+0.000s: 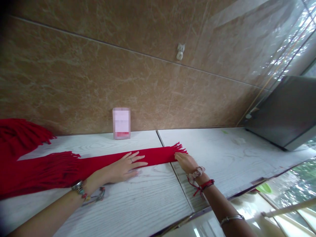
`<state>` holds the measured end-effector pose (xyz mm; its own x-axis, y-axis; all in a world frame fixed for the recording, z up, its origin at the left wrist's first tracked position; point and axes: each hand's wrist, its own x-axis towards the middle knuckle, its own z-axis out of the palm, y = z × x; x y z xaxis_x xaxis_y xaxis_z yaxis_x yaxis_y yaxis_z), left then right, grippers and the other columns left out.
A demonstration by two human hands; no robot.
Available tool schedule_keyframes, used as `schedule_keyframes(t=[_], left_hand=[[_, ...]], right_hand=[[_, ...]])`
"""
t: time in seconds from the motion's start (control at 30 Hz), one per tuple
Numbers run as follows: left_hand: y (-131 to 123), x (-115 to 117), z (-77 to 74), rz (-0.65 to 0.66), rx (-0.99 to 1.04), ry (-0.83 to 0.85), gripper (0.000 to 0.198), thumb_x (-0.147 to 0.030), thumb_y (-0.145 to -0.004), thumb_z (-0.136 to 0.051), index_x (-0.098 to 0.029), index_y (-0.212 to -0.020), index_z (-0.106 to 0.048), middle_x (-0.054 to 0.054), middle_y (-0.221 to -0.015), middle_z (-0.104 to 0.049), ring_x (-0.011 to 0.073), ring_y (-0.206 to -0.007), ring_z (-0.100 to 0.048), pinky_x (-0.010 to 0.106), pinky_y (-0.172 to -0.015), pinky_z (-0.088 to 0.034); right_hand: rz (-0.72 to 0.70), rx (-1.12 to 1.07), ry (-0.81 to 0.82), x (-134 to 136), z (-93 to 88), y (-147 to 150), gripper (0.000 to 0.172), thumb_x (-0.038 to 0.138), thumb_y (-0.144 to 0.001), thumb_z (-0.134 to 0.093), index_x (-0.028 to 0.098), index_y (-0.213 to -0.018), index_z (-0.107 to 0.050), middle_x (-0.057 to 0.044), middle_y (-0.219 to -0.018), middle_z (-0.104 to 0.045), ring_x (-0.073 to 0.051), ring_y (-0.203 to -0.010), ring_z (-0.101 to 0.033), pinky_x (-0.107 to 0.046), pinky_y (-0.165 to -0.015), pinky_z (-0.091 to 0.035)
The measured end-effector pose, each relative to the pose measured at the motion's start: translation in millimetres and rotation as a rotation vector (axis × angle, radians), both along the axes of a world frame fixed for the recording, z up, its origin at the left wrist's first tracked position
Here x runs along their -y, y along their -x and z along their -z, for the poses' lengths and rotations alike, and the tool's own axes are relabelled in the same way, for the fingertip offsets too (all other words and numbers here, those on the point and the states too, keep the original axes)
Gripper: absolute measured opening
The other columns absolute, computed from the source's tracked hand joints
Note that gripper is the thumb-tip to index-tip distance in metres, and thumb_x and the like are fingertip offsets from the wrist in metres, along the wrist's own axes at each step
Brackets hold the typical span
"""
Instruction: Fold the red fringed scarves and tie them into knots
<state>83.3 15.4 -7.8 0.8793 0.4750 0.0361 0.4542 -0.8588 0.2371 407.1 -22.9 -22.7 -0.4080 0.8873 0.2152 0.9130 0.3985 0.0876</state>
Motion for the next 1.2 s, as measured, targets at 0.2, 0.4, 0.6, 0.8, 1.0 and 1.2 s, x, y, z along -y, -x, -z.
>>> schedule_keyframes(t=[0.2, 0.4, 0.6, 0.8, 1.0, 1.2], left_hand=[[-6.8, -6.4, 11.9, -0.094, 0.042, -0.093, 0.048, -0.049, -0.089, -0.025, -0.028, -0.131, -0.032, 0.003, -0.140, -0.029, 0.0264, -0.130, -0.014, 0.049, -0.101, -0.013], [-5.9, -2.5, 15.6, -0.114, 0.044, -0.126, 0.043, -0.042, -0.091, -0.024, -0.025, -0.126, -0.042, 0.005, -0.135, -0.038, 0.0232, -0.127, -0.024, 0.045, -0.102, -0.016], [6.4, 3.6, 10.0, -0.136, -0.020, -0.092, 0.043, -0.044, -0.090, -0.024, -0.032, -0.129, -0.037, 0.003, -0.140, -0.030, 0.0263, -0.129, -0.018, 0.049, -0.101, -0.016], [11.0, 4.5, 7.0, -0.090, -0.050, -0.055, 0.040, -0.043, -0.090, -0.026, -0.037, -0.129, -0.034, 0.002, -0.142, -0.022, 0.0286, -0.130, -0.012, 0.052, -0.101, -0.013], [12.3, 7.4, 1.9, -0.073, -0.058, -0.018, 0.038, -0.044, -0.089, -0.028, -0.042, -0.127, -0.034, 0.002, -0.143, -0.019, 0.0318, -0.130, -0.010, 0.055, -0.099, -0.012], [11.1, 7.4, 3.5, -0.083, -0.069, -0.037, 0.038, -0.044, -0.089, -0.029, -0.044, -0.126, -0.034, 0.002, -0.143, -0.020, 0.0313, -0.130, -0.010, 0.054, -0.100, -0.010]], right_hand=[[0.057, -0.095, -0.071, -3.3, -21.2, 29.5, 0.040, 0.008, -0.074, -0.030, 0.016, -0.094, -0.064, -0.009, -0.109, -0.060, -0.021, -0.108, -0.050, -0.041, -0.094, -0.039], [0.133, -0.163, 0.079, -19.4, -15.7, 127.7, 0.044, 0.027, -0.087, -0.031, 0.013, -0.128, -0.039, -0.010, -0.134, -0.038, -0.021, -0.125, -0.030, -0.042, -0.099, -0.031], [0.166, -0.018, 0.219, -19.6, -7.8, 118.6, 0.044, 0.031, -0.090, -0.024, 0.026, -0.133, -0.030, -0.004, -0.140, -0.027, -0.022, -0.128, -0.022, -0.053, -0.100, -0.021], [0.427, 0.030, 0.285, -11.7, -12.2, 40.4, 0.045, 0.027, -0.090, -0.018, 0.023, -0.134, -0.028, -0.006, -0.140, -0.025, -0.023, -0.128, -0.022, -0.057, -0.098, -0.019], [0.534, 0.022, 0.151, -11.8, -15.7, 36.8, 0.046, 0.023, -0.088, -0.023, 0.022, -0.133, -0.031, -0.008, -0.139, -0.028, -0.025, -0.127, -0.024, -0.059, -0.096, -0.020], [0.198, -0.052, 0.148, -22.7, -15.4, 118.1, 0.046, 0.030, -0.089, -0.025, 0.022, -0.134, -0.029, -0.005, -0.141, -0.025, -0.022, -0.129, -0.020, -0.049, -0.101, -0.022]])
